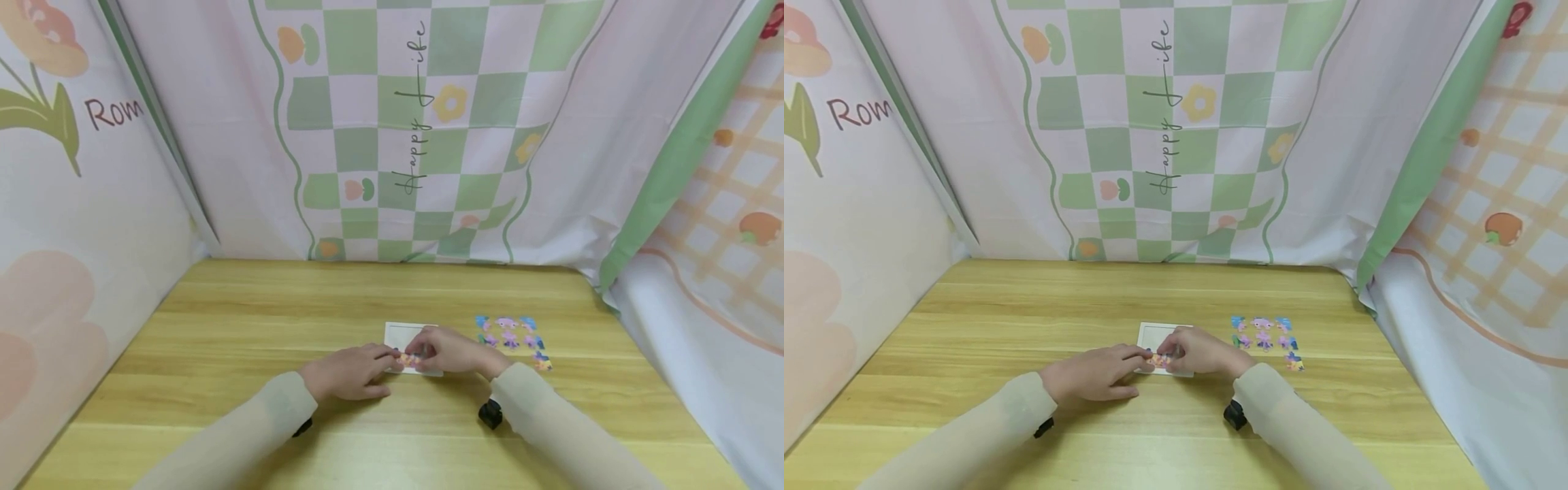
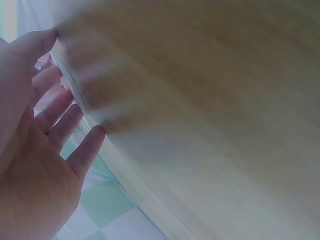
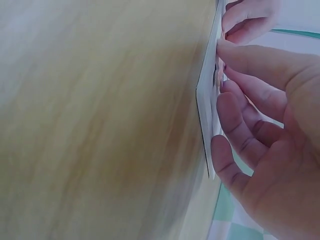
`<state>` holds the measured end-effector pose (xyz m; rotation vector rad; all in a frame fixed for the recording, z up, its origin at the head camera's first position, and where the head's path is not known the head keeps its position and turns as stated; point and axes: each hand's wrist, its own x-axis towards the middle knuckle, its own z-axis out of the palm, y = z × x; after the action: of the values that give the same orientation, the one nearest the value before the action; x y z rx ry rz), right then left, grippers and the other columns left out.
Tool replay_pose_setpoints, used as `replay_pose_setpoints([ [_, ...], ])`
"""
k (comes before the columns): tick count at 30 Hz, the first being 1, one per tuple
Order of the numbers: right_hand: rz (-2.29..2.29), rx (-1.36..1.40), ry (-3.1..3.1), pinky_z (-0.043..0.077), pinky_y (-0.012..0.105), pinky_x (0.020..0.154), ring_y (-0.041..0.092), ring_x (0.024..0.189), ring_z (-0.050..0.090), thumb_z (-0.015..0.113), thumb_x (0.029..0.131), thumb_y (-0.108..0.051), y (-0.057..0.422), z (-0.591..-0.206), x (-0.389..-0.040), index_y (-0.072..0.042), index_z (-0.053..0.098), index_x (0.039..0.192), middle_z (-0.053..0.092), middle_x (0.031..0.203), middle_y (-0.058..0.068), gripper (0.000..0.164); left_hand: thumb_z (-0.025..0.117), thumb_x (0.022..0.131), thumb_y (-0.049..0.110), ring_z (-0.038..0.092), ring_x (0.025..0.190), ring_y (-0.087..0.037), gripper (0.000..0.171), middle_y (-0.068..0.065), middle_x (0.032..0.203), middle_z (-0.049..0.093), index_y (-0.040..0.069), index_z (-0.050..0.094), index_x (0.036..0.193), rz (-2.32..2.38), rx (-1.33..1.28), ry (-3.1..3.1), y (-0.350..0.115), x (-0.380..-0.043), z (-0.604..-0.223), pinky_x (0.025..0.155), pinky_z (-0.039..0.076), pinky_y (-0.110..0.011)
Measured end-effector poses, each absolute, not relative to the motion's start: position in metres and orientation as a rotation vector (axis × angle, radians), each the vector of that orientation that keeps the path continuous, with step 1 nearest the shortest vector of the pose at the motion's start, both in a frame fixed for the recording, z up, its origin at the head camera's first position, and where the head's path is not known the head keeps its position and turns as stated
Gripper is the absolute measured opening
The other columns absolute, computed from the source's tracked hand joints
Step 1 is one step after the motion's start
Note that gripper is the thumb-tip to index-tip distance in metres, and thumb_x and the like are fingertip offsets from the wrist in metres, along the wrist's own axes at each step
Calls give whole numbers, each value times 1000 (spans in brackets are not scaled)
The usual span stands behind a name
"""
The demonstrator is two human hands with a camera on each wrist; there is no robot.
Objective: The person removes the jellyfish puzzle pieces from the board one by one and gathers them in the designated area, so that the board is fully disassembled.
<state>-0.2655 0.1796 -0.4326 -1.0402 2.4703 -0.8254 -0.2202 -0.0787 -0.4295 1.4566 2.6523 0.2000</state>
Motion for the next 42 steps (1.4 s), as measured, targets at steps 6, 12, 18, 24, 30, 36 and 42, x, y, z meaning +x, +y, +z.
replay_pose_setpoints([
  [6, -851, -1003, 2462, 53, 31, 74, 14, 84, 58, 76, 90, -13, 177, -432, -266, -10, 68, 117, 61, 102, -2, 28, 61, 102, 31, 43, 138, -23, 42, -9, 151, 45, 12, 56, 139, 221, 1423, 2646, -78, -220, -429, 112, 38, -35],
  [12, -881, -1053, 2455, 53, 30, 71, 14, 80, 59, 76, 90, -14, 177, -433, -267, -12, 64, 111, 60, 93, -3, 24, 61, 102, 31, 43, 138, -23, 41, -9, 150, 46, 13, 57, 138, 232, 1425, 2644, -78, -220, -430, 112, 37, -34],
  [18, -891, -1067, 2454, 52, 30, 74, 12, 82, 60, 72, 94, -15, 177, -432, -266, -15, 63, 109, 61, 96, -5, 17, 61, 102, 31, 44, 137, -23, 40, -9, 150, 46, 13, 57, 137, 237, 1418, 2641, -79, -219, -430, 112, 37, -34],
  [24, -931, -1073, 2422, 52, 32, 77, 13, 86, 62, 69, 97, -18, 179, -430, -265, -15, 64, 107, 66, 95, -7, 11, 61, 101, 31, 44, 137, -24, 41, -10, 150, 46, 12, 56, 137, 248, 1408, 2640, -79, -219, -429, 112, 37, -35],
  [30, -927, -1039, 2440, 53, 31, 79, 11, 88, 63, 68, 98, -19, 194, -426, -265, -15, 67, 104, 68, 96, -9, 8, 61, 102, 31, 42, 138, -24, 43, -10, 151, 45, 12, 55, 140, 253, 1392, 2638, -78, -218, -429, 113, 36, -36],
  [36, -978, -1001, 2417, 54, 29, 75, 17, 85, 65, 68, 97, -15, 216, -417, -263, -10, 67, 102, 69, 93, -1, 8, 61, 102, 30, 42, 139, -24, 43, -9, 152, 44, 11, 54, 140, 258, 1395, 2636, -78, -218, -430, 113, 35, -35],
  [42, -959, -966, 2450, 54, 28, 76, 19, 86, 65, 66, 98, -14, 249, -413, -262, -10, 67, 102, 68, 92, 0, 6, 61, 102, 30, 41, 139, -25, 43, -10, 152, 44, 11, 54, 141, 278, 1393, 2630, -78, -217, -430, 114, 34, -36],
])
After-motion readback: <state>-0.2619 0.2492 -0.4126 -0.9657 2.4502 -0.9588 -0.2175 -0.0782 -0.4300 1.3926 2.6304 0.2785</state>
